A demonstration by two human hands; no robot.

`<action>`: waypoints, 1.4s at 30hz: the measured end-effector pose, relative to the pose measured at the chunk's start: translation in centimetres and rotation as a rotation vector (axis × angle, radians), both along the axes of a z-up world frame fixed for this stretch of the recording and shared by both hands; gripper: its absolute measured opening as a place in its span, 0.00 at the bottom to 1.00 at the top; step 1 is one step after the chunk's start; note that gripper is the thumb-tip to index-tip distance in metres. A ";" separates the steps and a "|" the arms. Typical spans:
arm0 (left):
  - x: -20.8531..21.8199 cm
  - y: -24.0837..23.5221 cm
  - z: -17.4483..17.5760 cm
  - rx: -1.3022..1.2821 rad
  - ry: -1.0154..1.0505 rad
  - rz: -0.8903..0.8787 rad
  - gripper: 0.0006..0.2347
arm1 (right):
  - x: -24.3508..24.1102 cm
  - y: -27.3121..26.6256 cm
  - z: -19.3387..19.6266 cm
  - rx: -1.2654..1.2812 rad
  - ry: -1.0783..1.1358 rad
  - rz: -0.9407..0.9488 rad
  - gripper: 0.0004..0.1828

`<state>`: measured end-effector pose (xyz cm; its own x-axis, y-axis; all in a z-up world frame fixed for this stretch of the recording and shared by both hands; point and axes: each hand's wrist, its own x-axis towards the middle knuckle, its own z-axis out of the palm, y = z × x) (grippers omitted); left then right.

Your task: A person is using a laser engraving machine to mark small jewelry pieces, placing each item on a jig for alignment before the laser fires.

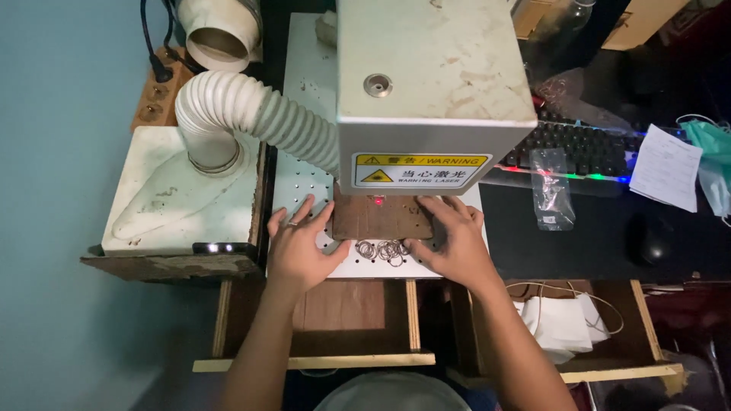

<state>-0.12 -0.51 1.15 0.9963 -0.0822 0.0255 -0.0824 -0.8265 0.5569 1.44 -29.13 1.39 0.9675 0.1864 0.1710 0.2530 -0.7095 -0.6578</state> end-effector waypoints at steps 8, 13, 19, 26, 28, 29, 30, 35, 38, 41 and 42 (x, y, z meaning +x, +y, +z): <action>0.0 0.1 -0.3 -0.017 -0.013 0.008 0.32 | -0.1 0.0 0.4 0.028 0.009 -0.007 0.40; 0.0 0.0 -0.4 -0.015 -0.007 0.009 0.32 | -0.1 -0.1 0.2 0.018 0.001 -0.004 0.40; -0.1 0.1 -0.8 0.006 -0.043 0.017 0.32 | -0.2 0.1 0.4 0.023 -0.002 -0.009 0.40; -0.2 0.1 -0.6 -0.009 -0.095 0.015 0.31 | -0.2 0.1 0.6 0.042 0.007 -0.002 0.39; -0.1 0.1 -0.8 -0.015 -0.110 0.012 0.31 | -0.2 0.2 0.6 0.044 0.003 -0.003 0.39; -0.2 0.1 -0.8 -0.020 -0.105 0.010 0.31 | -0.2 0.2 0.6 0.047 0.003 -0.001 0.39; -0.2 0.1 -0.7 -0.026 -0.101 0.010 0.31 | -0.1 0.2 0.6 0.050 0.003 0.002 0.38; -0.1 0.1 -1.3 -0.026 -0.097 0.011 0.31 | -0.1 0.3 0.2 0.053 -0.003 -0.007 0.38; -0.1 0.0 -0.7 -0.034 -0.102 0.006 0.30 | -0.1 0.1 -0.1 0.058 -0.008 -0.006 0.38; -0.1 0.0 -0.6 -0.040 -0.109 0.006 0.30 | -0.1 0.2 -0.1 0.059 -0.009 -0.011 0.38; -0.2 0.1 -0.7 -0.042 -0.110 0.007 0.30 | -0.1 0.3 0.0 0.057 -0.011 -0.015 0.38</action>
<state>-0.28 -0.46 0.41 0.9878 -0.0718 0.1378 -0.1392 -0.8032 0.5792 1.34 -28.83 1.39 0.9681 0.1619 0.1913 0.2500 -0.6748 -0.6944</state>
